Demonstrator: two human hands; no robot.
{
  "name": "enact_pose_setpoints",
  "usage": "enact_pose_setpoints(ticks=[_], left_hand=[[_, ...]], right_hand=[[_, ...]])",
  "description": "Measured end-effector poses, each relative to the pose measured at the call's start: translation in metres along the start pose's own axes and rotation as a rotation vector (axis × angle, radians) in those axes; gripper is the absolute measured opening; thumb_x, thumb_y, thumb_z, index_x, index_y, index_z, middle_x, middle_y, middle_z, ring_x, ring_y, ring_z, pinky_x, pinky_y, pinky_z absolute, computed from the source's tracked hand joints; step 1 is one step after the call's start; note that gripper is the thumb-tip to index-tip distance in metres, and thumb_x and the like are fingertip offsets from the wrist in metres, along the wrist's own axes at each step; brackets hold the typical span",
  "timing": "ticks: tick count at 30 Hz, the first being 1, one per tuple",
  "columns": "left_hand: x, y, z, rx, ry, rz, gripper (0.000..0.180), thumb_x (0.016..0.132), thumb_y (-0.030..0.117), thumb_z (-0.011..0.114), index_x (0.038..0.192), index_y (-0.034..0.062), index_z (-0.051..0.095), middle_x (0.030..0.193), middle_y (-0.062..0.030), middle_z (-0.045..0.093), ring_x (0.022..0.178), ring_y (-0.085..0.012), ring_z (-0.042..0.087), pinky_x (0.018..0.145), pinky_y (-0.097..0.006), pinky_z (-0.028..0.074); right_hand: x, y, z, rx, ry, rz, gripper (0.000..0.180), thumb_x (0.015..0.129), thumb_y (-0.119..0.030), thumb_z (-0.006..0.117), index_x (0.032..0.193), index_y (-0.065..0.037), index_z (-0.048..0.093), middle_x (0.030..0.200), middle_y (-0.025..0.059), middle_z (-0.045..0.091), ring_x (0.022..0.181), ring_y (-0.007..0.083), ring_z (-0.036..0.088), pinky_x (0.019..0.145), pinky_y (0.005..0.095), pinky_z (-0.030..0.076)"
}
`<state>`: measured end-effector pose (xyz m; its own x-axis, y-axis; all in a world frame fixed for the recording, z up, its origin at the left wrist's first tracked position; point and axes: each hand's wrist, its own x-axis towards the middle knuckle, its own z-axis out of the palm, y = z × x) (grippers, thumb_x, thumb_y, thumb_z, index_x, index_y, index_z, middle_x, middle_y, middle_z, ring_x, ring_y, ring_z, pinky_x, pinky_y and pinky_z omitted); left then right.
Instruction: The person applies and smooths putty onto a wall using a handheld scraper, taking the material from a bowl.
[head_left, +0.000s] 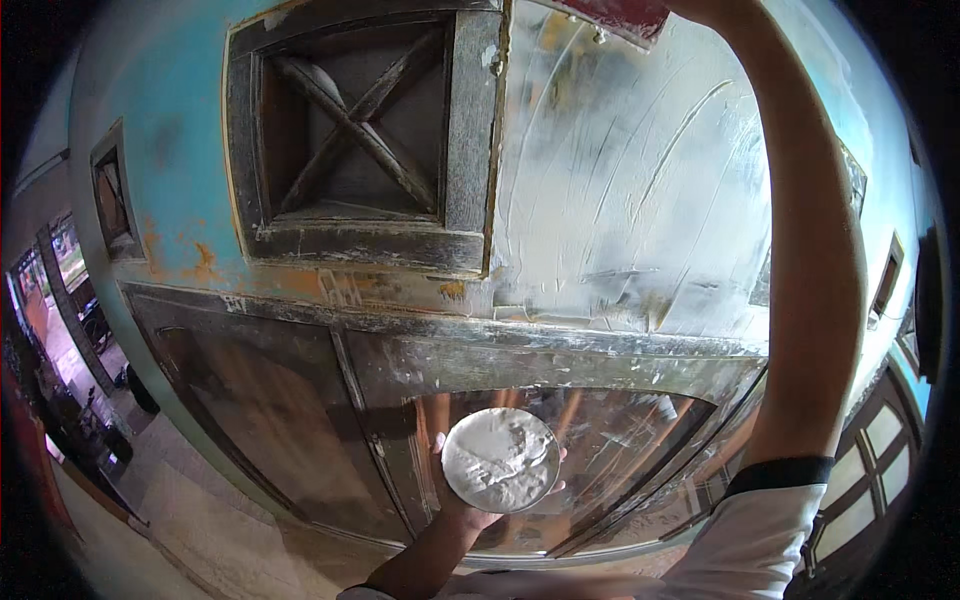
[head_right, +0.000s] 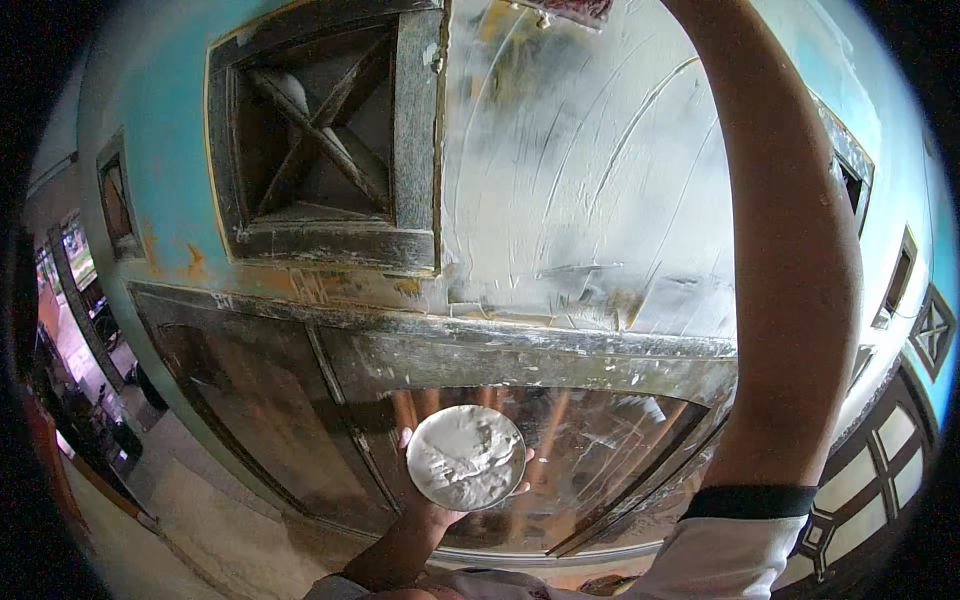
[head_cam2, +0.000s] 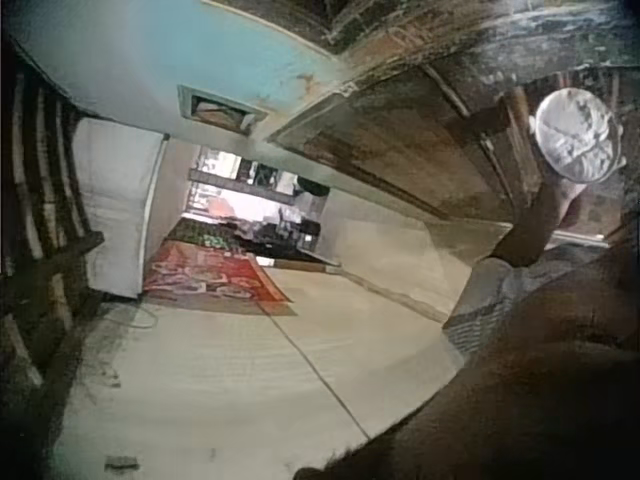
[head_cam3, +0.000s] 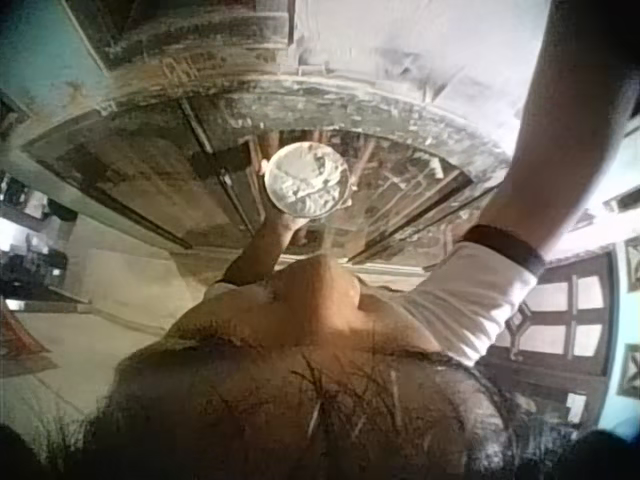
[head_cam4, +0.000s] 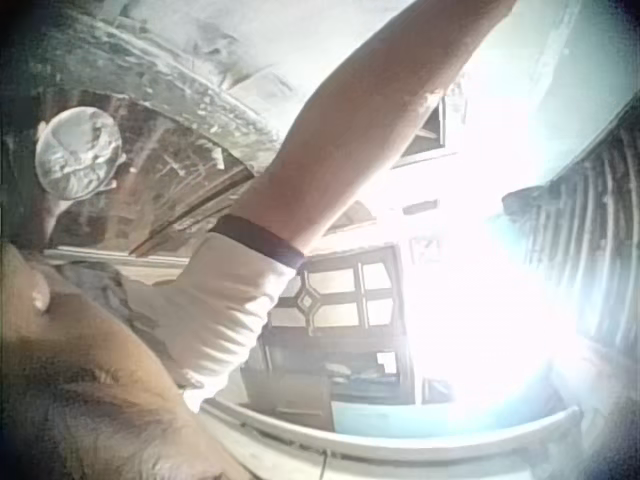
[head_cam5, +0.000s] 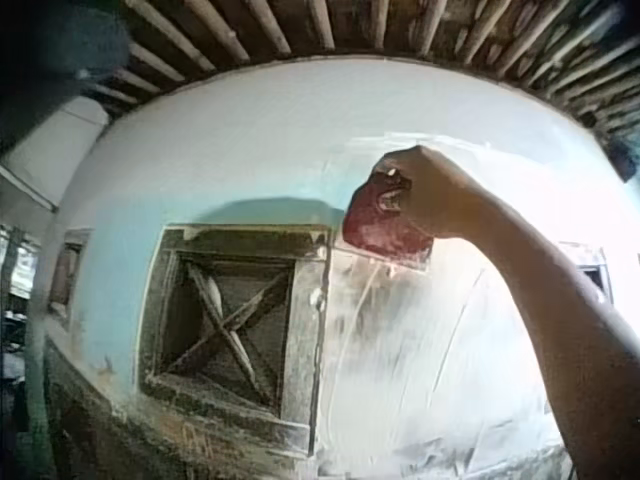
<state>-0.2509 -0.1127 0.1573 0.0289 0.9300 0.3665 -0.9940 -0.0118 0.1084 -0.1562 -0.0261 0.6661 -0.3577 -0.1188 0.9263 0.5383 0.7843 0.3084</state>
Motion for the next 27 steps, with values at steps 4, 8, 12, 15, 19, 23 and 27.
enact_pose_setpoints(ticks=[4,8,12,15,19,23,27], left_hand=[[-0.001,-0.001,0.008,0.038,0.012,0.017,0.11,0.079,0.089,0.048,0.155,0.0101,0.035,0.153,-0.0268,0.041,0.14,-0.0551,0.038,0.11,-0.078,0.029],[0.0,-0.001,-0.001,0.014,0.003,0.009,0.111,0.077,0.085,0.059,0.153,0.0066,0.038,0.154,-0.0289,0.04,0.143,-0.0583,0.031,0.111,-0.078,0.026],[-0.005,0.0,-0.011,0.033,0.1,0.037,0.11,0.077,0.085,0.059,0.152,0.0065,0.041,0.153,-0.0287,0.042,0.142,-0.0581,0.031,0.111,-0.078,0.026],[-0.007,-0.001,-0.006,0.037,0.036,0.037,0.108,0.079,0.086,0.052,0.152,0.0072,0.04,0.153,-0.0277,0.042,0.139,-0.057,0.037,0.11,-0.079,0.028],[-0.015,0.002,-0.017,0.074,0.078,0.07,0.104,0.082,0.086,0.045,0.153,0.0101,0.039,0.154,-0.0255,0.041,0.138,-0.0556,0.039,0.108,-0.08,0.03],[-0.02,0.006,-0.025,0.072,0.138,0.115,0.101,0.082,0.085,0.048,0.153,0.014,0.04,0.155,-0.0229,0.04,0.139,-0.0543,0.039,0.109,-0.081,0.028],[-0.021,0.004,-0.027,-0.006,0.085,0.083,0.102,0.079,0.083,0.057,0.152,0.013,0.041,0.156,-0.0228,0.04,0.142,-0.0544,0.033,0.111,-0.081,0.021]], right_hand=[[-0.005,0.001,0.0,0.059,0.035,0.017,0.036,0.086,-0.003,0.07,0.122,-0.003,0.067,0.113,0.0213,0.072,0.106,0.0353,0.069,0.09,0.0445,0.057],[-0.008,0.001,-0.006,0.007,0.026,-0.028,0.034,0.086,-0.01,0.075,0.118,-0.002,0.068,0.112,0.0215,0.072,0.104,0.0341,0.07,0.088,0.045,0.057],[-0.006,0.002,-0.01,0.034,0.038,-0.018,0.031,0.087,-0.011,0.074,0.116,-0.002,0.068,0.111,0.0211,0.072,0.103,0.0339,0.07,0.088,0.0455,0.056],[-0.005,0.008,-0.007,-0.041,0.085,-0.064,0.03,0.089,-0.012,0.073,0.116,-0.002,0.068,0.109,0.0211,0.072,0.101,0.0348,0.07,0.088,0.0457,0.056],[-0.015,-0.005,-0.013,-0.033,0.129,-0.016,0.029,0.088,-0.007,0.071,0.117,-0.003,0.068,0.109,0.0213,0.072,0.101,0.0361,0.07,0.087,0.0461,0.056],[-0.025,-0.012,-0.015,-0.015,0.125,0.0,0.031,0.086,0.0,0.067,0.117,-0.002,0.067,0.109,0.0224,0.072,0.102,0.0377,0.069,0.087,0.0468,0.056],[-0.037,-0.011,-0.015,0.063,0.117,-0.022,0.029,0.088,0.002,0.064,0.116,-0.001,0.066,0.108,0.0226,0.072,0.101,0.0349,0.07,0.085,0.0428,0.056]])
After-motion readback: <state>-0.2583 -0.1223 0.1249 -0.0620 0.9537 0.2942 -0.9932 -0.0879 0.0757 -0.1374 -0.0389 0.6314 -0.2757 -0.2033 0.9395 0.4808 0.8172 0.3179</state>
